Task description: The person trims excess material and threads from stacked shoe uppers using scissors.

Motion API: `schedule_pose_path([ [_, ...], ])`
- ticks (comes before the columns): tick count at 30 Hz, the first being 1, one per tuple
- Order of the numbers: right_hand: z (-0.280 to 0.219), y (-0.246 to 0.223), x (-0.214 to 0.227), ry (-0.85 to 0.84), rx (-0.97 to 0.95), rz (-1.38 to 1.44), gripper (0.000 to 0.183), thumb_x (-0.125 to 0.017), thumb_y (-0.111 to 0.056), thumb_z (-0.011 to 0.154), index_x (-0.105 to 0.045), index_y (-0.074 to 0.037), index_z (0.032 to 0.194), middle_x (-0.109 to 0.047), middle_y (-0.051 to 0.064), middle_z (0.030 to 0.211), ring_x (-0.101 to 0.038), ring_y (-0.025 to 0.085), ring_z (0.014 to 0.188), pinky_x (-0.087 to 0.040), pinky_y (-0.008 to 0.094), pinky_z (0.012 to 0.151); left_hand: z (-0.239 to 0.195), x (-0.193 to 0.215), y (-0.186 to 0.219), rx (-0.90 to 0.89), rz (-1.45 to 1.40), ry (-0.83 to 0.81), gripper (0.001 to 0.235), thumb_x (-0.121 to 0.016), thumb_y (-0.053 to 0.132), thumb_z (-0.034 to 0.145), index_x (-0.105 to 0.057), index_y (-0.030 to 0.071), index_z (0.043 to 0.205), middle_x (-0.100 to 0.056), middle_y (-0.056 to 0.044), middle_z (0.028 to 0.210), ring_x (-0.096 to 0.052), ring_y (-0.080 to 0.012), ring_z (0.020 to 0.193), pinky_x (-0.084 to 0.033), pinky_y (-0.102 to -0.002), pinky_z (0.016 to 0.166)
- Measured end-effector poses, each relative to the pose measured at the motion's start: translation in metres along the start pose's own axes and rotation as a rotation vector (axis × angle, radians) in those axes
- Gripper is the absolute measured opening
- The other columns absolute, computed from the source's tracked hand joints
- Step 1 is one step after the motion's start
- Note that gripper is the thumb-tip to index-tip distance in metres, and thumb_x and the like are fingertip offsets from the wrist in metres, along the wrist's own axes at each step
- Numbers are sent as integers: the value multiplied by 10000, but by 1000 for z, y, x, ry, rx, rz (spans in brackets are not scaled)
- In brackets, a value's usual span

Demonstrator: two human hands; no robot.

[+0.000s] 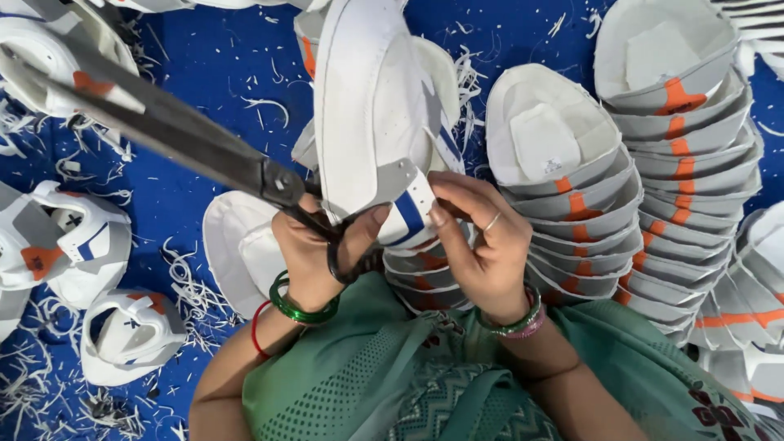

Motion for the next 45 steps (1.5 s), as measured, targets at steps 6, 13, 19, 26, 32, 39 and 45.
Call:
schedule_pose_path([
  [6,4,-4,-2,52,55,-240,168,-710,45,977,-690,16,1141,-730,141,1149,-754,240,976,-600,323,836,6,-19,37,-19,24,-1,355,-820,78,764,-655,-34,1058,-713,-7,941,-657,-76,842,-546,-252,762],
  [13,11,17,6,39,193,-398,114,-713,29,862,-672,15,968,-720,126,980,-719,229,837,-568,317,694,-3,-8,12,-57,375,-73,371,-937,116,764,-713,-44,1013,-719,-35,778,-661,-87,708,-554,-269,687],
  [19,4,34,32,244,-173,160,95,-571,48,1056,-653,0,1063,-713,87,1060,-693,98,831,-571,218,757,0,-7,14,2,28,-62,335,-828,55,867,-696,-60,1152,-756,-43,1022,-674,-85,912,-566,-266,849],
  [26,8,6,-2,19,11,-214,146,-709,54,982,-702,-6,1115,-727,111,1112,-749,221,979,-599,318,839,-2,-13,6,5,83,-89,221,-833,36,875,-729,-48,1051,-767,-49,943,-688,-79,851,-584,-266,784],
  [32,11,22,-7,8,104,-334,152,-705,16,917,-635,9,1053,-680,128,1005,-690,243,834,-554,332,722,-4,-17,-2,10,140,-74,280,-853,53,831,-685,-45,1033,-741,-27,870,-649,-53,797,-568,-250,720],
  [39,-2,71,37,202,-212,282,97,-511,31,1083,-605,6,1080,-673,73,981,-611,98,758,-513,237,660,2,-8,4,66,40,-104,254,-831,40,862,-717,-47,1071,-760,-45,957,-685,-75,845,-572,-252,775],
  [45,10,23,6,-22,-125,49,114,-660,52,1007,-683,6,1109,-698,84,1057,-688,129,871,-569,259,759,7,-12,4,66,-18,-78,289,-824,28,863,-692,-50,1107,-755,-49,1008,-678,-79,912,-562,-255,826],
])
Point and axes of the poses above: each hand's wrist, its own z-axis towards the middle knuckle, its own x-axis out of the back of the hand, y = z × x, the point moved 4 cm from there along z, towards the middle knuckle
